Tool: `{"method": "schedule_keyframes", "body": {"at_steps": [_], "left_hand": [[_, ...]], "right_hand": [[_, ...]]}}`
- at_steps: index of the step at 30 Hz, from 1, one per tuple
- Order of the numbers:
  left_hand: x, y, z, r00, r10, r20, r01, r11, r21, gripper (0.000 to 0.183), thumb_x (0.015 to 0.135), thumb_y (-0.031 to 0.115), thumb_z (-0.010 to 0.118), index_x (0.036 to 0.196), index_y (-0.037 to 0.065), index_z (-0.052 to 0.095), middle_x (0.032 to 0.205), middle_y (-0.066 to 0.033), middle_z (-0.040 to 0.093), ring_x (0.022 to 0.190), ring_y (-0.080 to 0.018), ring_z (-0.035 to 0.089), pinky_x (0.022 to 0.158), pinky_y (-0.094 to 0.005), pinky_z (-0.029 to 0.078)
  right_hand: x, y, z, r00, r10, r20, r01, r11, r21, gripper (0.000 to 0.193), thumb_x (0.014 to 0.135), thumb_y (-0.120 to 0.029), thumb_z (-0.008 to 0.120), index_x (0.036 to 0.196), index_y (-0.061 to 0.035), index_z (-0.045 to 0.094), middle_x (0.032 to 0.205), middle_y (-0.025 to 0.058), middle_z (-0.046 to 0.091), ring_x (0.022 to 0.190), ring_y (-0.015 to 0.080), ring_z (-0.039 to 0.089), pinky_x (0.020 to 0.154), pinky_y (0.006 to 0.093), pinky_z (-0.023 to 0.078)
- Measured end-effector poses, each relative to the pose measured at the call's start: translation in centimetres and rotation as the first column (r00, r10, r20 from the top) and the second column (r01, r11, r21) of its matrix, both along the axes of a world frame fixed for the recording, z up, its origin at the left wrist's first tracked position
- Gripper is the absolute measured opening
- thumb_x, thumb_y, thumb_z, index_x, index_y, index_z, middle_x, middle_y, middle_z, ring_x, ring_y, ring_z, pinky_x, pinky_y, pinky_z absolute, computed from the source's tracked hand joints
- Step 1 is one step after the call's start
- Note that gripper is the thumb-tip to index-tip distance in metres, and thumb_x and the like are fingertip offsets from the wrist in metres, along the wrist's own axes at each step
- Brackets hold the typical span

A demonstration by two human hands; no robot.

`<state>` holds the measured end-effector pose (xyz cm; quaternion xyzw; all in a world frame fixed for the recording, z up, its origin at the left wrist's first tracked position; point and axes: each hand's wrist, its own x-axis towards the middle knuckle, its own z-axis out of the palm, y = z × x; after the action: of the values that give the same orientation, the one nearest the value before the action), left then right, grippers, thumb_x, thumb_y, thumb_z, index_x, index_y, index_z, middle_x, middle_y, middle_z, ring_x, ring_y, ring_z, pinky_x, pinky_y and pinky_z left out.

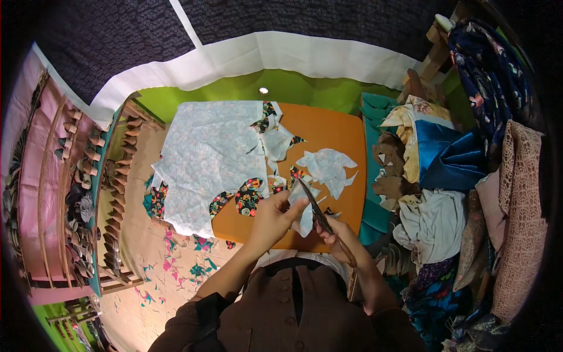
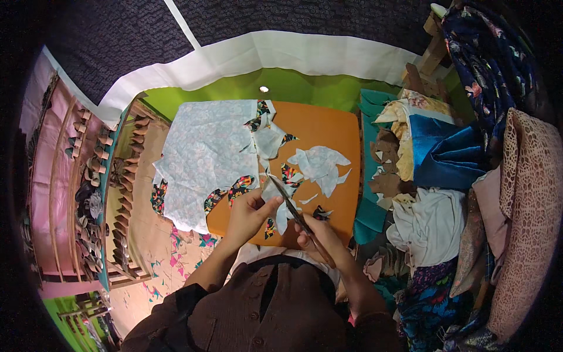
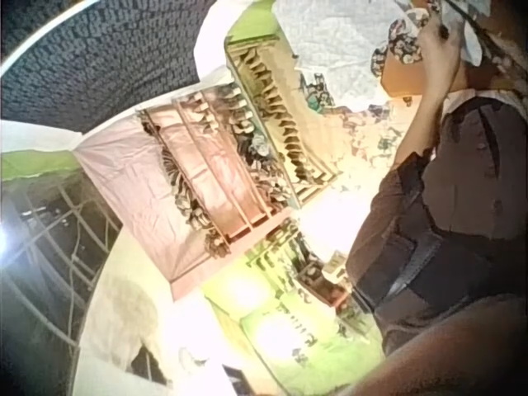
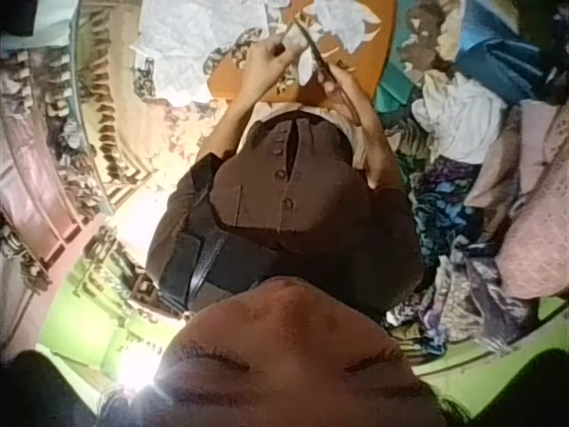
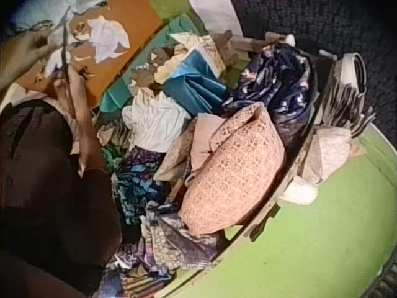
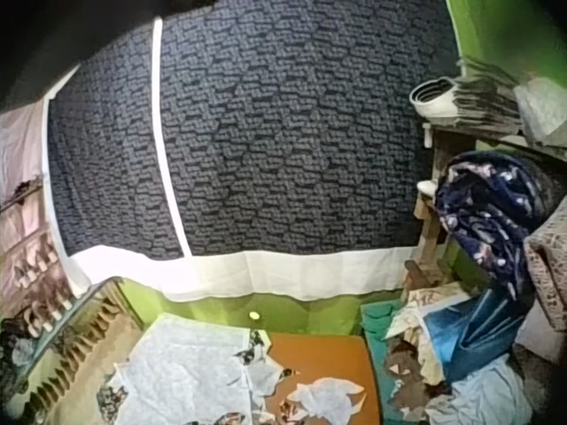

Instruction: Cutting out shapes from patterned fabric using scissors.

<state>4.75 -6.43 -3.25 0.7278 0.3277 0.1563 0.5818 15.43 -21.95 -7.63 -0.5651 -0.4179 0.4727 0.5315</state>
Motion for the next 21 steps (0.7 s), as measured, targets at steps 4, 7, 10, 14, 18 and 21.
{"method": "schedule_keyframes", "body": {"at_steps": [4, 7, 10, 14, 18, 21], "left_hand": [[-0.4, 0.3, -0.1, 1.0, -0.005, -0.007, 0.005, 0.999, -0.054, 0.026, 0.078, 0.023, 0.062, 0.071, -0.001, 0.057, 0.053, -0.0017, 0.052, 0.048, -0.0043, 0.045, 0.043, -0.0217, 0.034], [-0.5, 0.6, -0.5, 0.994, -0.085, -0.07, 0.083, 0.996, -0.039, 0.021, 0.079, 0.02, 0.061, 0.076, 0.0, 0.059, 0.055, 0.0009, 0.053, 0.05, -0.0036, 0.046, 0.045, -0.0204, 0.035], [-0.3, 0.5, 0.0, 0.984, -0.138, -0.109, 0.133, 0.99, -0.051, 0.019, 0.079, 0.019, 0.061, 0.078, 0.0, 0.06, 0.056, 0.001, 0.053, 0.051, -0.0035, 0.047, 0.045, -0.0204, 0.035], [-0.3, 0.4, -1.1, 0.999, -0.05, -0.018, 0.049, 0.997, -0.067, 0.04, 0.075, 0.03, 0.065, 0.056, 0.001, 0.044, 0.046, -0.0019, 0.04, 0.044, -0.0075, 0.034, 0.04, -0.0263, 0.027], [-0.4, 0.5, -1.7, 0.996, -0.075, 0.039, 0.078, 0.994, -0.074, 0.041, 0.075, 0.03, 0.065, 0.056, 0.001, 0.043, 0.046, -0.0017, 0.039, 0.044, -0.0077, 0.032, 0.04, -0.0268, 0.026], [-0.2, 0.4, -0.7, 0.994, -0.107, -0.013, 0.107, 0.994, -0.016, 0.035, 0.076, 0.028, 0.063, 0.061, 0.0, 0.05, 0.049, -0.0016, 0.044, 0.046, -0.0064, 0.037, 0.041, -0.025, 0.029]], "right_hand": [[-0.4, 0.4, 1.1, 0.739, -0.274, -0.616, 0.022, 0.923, -0.384, 0.057, 0.075, -0.046, 0.058, 0.106, -0.0004, 0.043, 0.082, -0.0023, 0.04, 0.067, 0.0009, 0.036, 0.053, 0.0112, 0.03], [-0.5, 0.0, 1.3, 0.857, -0.172, -0.486, 0.023, 0.955, -0.297, 0.065, 0.072, -0.054, 0.055, 0.106, 0.0, 0.043, 0.079, -0.0029, 0.038, 0.065, 0.0015, 0.034, 0.052, 0.0126, 0.028], [-0.7, 0.1, 1.0, 0.954, -0.092, -0.286, 0.052, 0.988, -0.145, 0.07, 0.07, -0.062, 0.051, 0.103, 0.0001, 0.044, 0.076, -0.0038, 0.036, 0.062, 0.0019, 0.031, 0.05, 0.0136, 0.026], [-0.5, 0.7, 3.0, 0.98, -0.085, -0.181, 0.049, 0.979, -0.195, 0.074, 0.064, -0.072, 0.044, 0.09, -0.0026, 0.045, 0.07, -0.0049, 0.034, 0.06, 0.0024, 0.031, 0.05, 0.0148, 0.025], [-0.3, 0.7, 3.2, 0.939, -0.125, -0.321, 0.033, 0.96, -0.277, 0.071, 0.065, -0.072, 0.043, 0.084, -0.0042, 0.044, 0.069, -0.0046, 0.035, 0.061, 0.0024, 0.032, 0.051, 0.0147, 0.025], [-0.1, 0.4, 2.7, 0.993, -0.088, -0.072, 0.078, 0.987, -0.14, 0.07, 0.066, -0.071, 0.044, 0.084, -0.0038, 0.045, 0.071, -0.004, 0.037, 0.062, 0.0025, 0.033, 0.052, 0.0141, 0.026]]}}
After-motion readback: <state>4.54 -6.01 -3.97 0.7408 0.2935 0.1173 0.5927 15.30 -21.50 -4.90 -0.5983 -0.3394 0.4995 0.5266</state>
